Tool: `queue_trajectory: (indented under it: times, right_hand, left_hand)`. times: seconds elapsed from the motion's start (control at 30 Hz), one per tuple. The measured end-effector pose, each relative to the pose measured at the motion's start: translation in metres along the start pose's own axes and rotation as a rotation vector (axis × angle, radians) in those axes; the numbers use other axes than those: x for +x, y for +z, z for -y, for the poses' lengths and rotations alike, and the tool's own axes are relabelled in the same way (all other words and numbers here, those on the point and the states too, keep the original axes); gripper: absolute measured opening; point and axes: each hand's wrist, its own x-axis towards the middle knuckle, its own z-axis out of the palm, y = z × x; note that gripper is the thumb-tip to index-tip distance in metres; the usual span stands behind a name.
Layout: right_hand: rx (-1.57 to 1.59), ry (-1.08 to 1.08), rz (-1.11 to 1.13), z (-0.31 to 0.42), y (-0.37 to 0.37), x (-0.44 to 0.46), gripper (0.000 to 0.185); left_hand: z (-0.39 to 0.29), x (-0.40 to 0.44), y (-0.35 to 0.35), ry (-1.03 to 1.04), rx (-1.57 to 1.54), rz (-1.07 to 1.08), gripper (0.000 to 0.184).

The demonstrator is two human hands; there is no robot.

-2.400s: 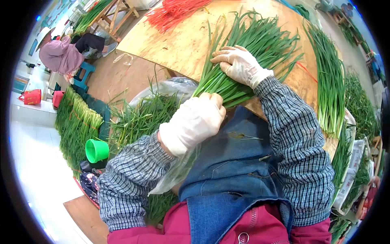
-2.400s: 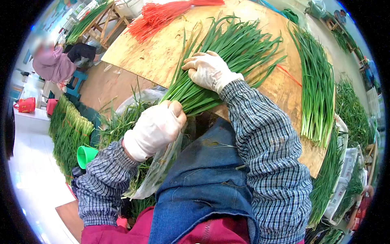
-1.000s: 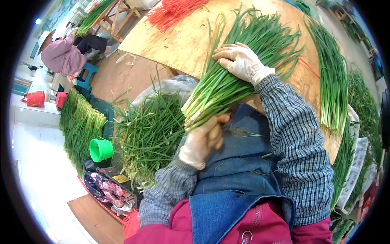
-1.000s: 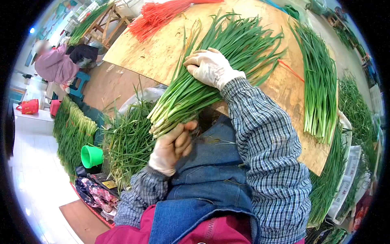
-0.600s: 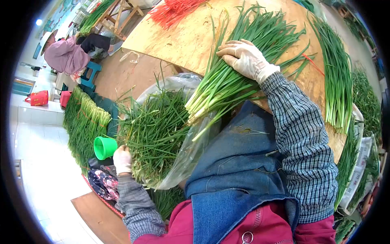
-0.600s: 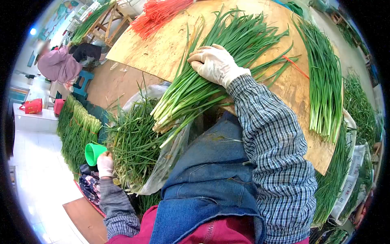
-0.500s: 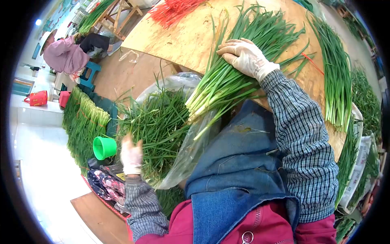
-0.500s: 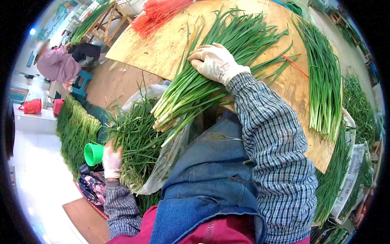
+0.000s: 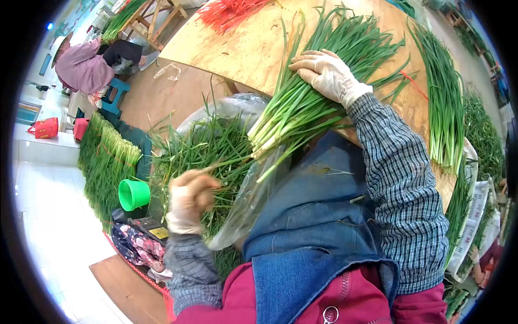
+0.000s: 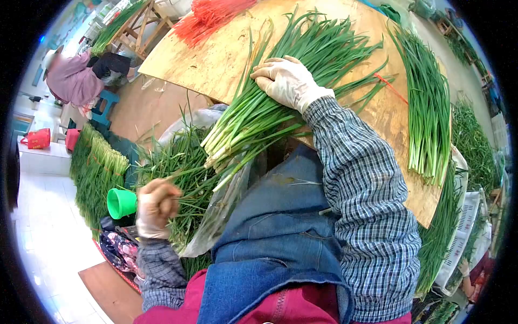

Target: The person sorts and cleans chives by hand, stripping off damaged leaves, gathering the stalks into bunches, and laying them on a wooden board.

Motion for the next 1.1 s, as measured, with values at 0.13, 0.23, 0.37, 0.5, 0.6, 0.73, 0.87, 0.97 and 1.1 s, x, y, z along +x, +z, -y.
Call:
queue_trajectory:
  times: [0.13,0.23,0.37,0.5,0.6,0.73,0.87,0.97,1.1]
  right_hand:
    - [0.026,-0.014,-0.005,0.001,-0.001,0.002,0.032]
    - [0.136,-0.001,-0.066,0.004,-0.013,0.004,0.031]
    - [0.321,0.027,-0.299,0.005,-0.031,-0.005,0.029]
    - [0.374,0.089,-0.404,0.012,-0.059,-0.028,0.026]
    - [0.396,0.108,-0.425,0.012,-0.067,-0.045,0.024]
    - [0.45,0.138,-0.47,0.015,-0.066,-0.058,0.021]
    - [0.544,0.27,-0.559,0.035,-0.071,-0.07,0.02]
    - [0.702,0.527,-0.526,0.059,-0.076,-0.096,0.02]
    - [0.991,0.978,-0.41,0.047,-0.078,-0.142,0.029]
  left_hand:
    - [0.063,0.027,-0.112,0.125,0.676,-0.215,0.02]
    - [0.078,0.031,-0.076,0.385,1.28,-0.411,0.023]
    - [0.054,0.041,0.034,0.109,0.708,0.399,0.029]
    - [0.076,0.055,0.121,0.367,0.913,0.406,0.036]
    - [0.074,0.066,0.136,0.29,0.863,0.522,0.033]
    - [0.132,0.084,0.134,0.437,0.592,0.164,0.024]
    - [0.113,0.083,0.1,0.704,0.969,0.046,0.025]
    - [0.116,0.085,0.076,0.778,0.773,0.189,0.03]
    - [0.038,0.09,0.028,0.414,0.675,0.076,0.021]
